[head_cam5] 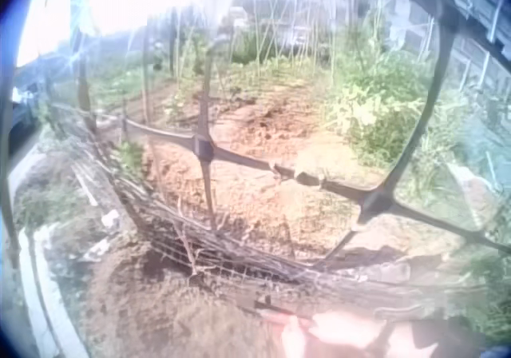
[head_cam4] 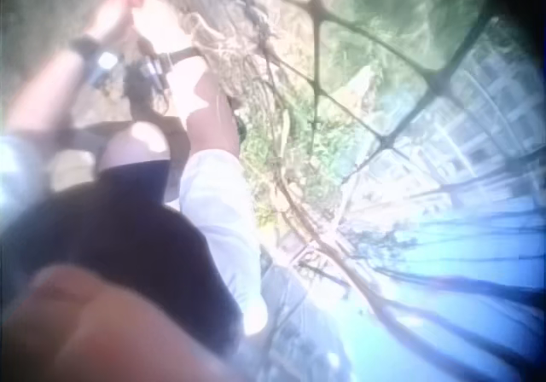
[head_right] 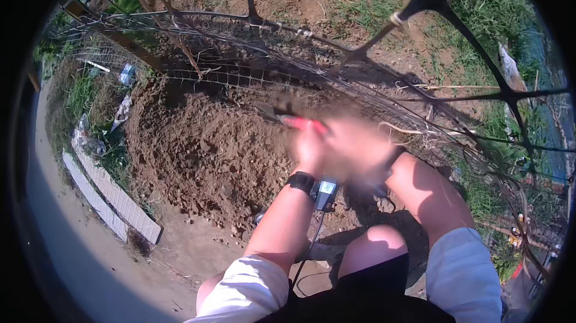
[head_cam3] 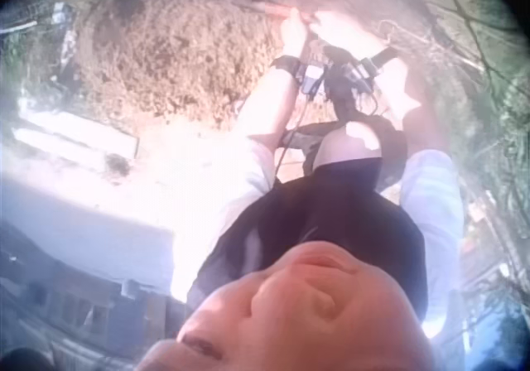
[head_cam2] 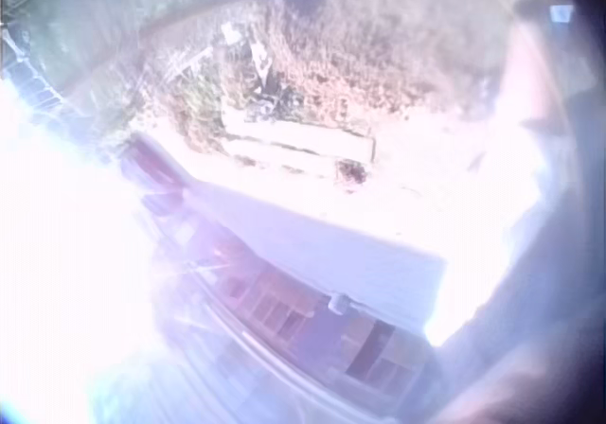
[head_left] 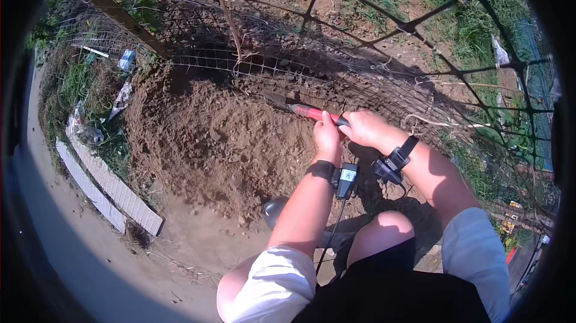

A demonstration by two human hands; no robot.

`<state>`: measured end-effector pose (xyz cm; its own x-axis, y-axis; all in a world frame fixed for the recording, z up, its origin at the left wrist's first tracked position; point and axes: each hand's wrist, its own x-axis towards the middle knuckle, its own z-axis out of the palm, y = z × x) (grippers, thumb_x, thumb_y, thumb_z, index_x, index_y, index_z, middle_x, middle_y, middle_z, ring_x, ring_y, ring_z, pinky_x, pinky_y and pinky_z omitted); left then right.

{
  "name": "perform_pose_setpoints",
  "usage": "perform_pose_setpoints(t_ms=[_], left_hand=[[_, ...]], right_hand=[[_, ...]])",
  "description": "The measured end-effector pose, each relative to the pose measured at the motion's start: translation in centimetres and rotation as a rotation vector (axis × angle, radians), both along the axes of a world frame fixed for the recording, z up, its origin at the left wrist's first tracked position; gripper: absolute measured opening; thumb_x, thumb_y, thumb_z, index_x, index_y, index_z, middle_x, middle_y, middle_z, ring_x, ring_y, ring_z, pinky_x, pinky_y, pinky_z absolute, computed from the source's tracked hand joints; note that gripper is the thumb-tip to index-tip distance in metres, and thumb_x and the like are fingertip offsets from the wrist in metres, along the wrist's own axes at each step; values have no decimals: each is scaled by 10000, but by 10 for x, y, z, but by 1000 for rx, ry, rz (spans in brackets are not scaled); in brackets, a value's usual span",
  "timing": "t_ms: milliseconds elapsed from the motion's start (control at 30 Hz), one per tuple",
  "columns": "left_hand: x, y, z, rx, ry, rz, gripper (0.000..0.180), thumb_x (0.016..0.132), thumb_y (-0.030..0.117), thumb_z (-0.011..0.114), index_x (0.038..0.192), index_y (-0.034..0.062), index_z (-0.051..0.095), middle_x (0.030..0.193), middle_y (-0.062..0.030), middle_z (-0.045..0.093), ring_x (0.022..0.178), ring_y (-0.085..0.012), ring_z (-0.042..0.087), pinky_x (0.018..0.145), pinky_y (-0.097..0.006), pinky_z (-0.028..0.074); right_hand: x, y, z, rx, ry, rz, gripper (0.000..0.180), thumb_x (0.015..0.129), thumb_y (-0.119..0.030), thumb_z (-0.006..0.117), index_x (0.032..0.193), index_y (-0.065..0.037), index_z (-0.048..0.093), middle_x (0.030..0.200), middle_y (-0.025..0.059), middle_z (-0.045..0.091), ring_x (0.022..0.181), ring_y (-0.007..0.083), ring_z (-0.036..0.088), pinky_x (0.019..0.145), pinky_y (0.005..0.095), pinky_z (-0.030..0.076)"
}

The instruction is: The person uses a trowel to dig a trench along a mesh fence and places a long tile into the ground, securing it with dirt.

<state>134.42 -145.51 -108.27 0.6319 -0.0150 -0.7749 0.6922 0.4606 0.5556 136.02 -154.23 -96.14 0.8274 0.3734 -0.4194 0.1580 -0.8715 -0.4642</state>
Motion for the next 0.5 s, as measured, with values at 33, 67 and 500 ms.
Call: perform_pose_setpoints(t_ms=[33,67,500], left_hand=[[-5,-7,-1,-30,-50,-84,382,918,341,381,771,9,497,662,-59,543,536,-149,539,459,-306,448],[-12,-15,-1,-106,-108,-139,377,921,345,369,816,11,510,694,-64,554,565,-165,568,486,-308,485],[-65,-61,-7,-401,-14,-126,328,933,328,340,902,40,494,751,-39,561,639,-137,575,547,-263,493]], right_hand=[[-3,-9,5,-34,-64,11,261,769,-281,556,850,-34,577,762,188,606,753,357,589,676,450,463],[-10,-17,11,-102,-127,39,266,763,-281,567,851,-30,575,756,188,605,743,358,590,667,446,465],[-52,-49,25,-371,-28,-19,242,774,-278,573,865,-56,540,637,169,583,610,359,584,560,445,464]])
